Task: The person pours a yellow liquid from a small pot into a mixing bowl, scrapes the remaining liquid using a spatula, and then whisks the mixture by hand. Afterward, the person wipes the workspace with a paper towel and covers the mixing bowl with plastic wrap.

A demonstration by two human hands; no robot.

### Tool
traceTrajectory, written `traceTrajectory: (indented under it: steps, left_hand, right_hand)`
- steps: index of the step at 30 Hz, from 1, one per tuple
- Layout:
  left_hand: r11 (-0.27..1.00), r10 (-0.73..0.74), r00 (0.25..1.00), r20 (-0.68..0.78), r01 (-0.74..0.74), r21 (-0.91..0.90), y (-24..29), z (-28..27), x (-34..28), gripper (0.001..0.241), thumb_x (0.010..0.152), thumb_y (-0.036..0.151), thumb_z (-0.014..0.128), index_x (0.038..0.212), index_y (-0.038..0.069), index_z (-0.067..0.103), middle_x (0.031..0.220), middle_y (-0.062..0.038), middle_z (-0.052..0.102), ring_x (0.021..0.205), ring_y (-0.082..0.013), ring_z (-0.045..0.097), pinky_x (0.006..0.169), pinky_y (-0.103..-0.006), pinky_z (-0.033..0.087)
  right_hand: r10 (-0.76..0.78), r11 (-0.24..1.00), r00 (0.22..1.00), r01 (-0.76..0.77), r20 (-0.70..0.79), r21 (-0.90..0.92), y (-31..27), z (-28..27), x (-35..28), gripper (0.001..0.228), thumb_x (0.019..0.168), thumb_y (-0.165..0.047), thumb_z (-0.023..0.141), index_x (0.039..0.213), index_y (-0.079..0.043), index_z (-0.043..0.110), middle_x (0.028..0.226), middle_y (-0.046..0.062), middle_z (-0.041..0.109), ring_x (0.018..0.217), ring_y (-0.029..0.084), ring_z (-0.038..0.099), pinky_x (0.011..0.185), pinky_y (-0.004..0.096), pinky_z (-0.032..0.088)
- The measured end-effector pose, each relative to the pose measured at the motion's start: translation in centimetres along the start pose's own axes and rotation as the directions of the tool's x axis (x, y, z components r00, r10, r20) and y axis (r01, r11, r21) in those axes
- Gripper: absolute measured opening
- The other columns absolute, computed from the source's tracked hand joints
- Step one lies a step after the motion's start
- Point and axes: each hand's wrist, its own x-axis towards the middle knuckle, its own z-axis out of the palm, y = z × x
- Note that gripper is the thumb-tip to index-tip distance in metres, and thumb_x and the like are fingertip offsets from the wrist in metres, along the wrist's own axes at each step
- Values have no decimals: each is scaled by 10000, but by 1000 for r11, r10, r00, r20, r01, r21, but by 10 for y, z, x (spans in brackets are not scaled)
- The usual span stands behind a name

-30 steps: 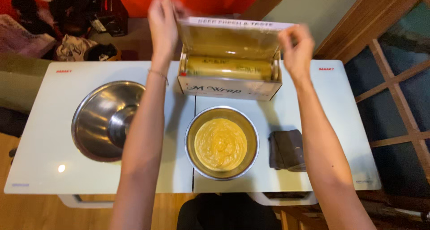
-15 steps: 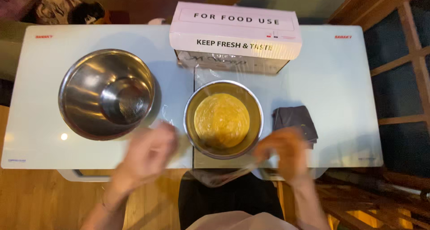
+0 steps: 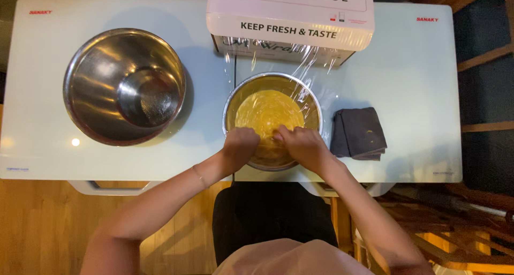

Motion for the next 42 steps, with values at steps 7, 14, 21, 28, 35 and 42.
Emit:
traceTrajectory:
  steps: [7, 14, 21, 28, 35, 42]
  left_hand:
    - [967, -4, 975, -222, 60, 249, 13, 23, 12, 87, 684, 255, 682, 679, 189, 625, 704, -41, 566, 682, -223, 577, 600, -369, 447]
    - [928, -100, 991, 85, 62, 368, 17, 13, 27, 67, 726, 208, 734, 710, 195, 670, 750, -16, 565, 778, -218, 582, 583, -367, 417]
    - [999, 23, 927, 375, -8, -43, 5, -46, 52, 257, 728, 384, 785, 772, 135, 740, 821, -96, 691, 868, -296, 648, 726, -408, 478]
    - [770, 398, 785, 476, -3, -638, -68, -115, 31, 595, 615, 523, 915, 976, 86, 735, 891, -148, 726, 880, -353, 681, 746, -441, 535]
    - [737, 366, 775, 515, 96, -669, -88, -117, 42, 137, 918, 205, 607, 934, 98, 689, 825, -91, 733, 798, -300, 715, 721, -430, 548]
    - [854, 349, 696, 627, 39, -518, -62, -93, 60, 253, 980, 340, 507, 1067, 161, 663, 838, -115, 727, 794, -342, 702, 725, -487, 522]
  right_hand:
    - [6, 1000, 971, -6, 240, 2, 19, 41, 18, 130, 967, -201, 603, 1039, -99, 641, 738, 153, 701, 704, 377, 689, 607, 518, 513]
    - [27, 1000, 904, -20, 426, -21, 47, 92, 6, 158, 762, -115, 640, 857, -90, 764, 875, 139, 722, 881, 372, 694, 676, 483, 558]
    - [136, 991, 770, -116, 623, -72, 19, 55, 11, 179, 946, -213, 609, 975, -105, 749, 994, 177, 728, 1006, 381, 666, 890, 491, 524]
    - [-211, 923, 938, 97, 276, 373, 2, -1, 28, 429, 808, -277, 752, 1096, 38, 707, 1044, 207, 711, 1007, 405, 633, 873, 504, 492]
    - [-225, 836, 775, -158, 591, 525, 18, 18, 30, 240, 856, -180, 721, 1051, -40, 730, 1021, 140, 751, 964, 307, 728, 826, 397, 548]
    - [-70, 918, 784, -192, 617, 347, 35, 44, 16, 298, 923, -35, 512, 1137, -98, 709, 1019, 169, 755, 948, 350, 714, 830, 442, 550]
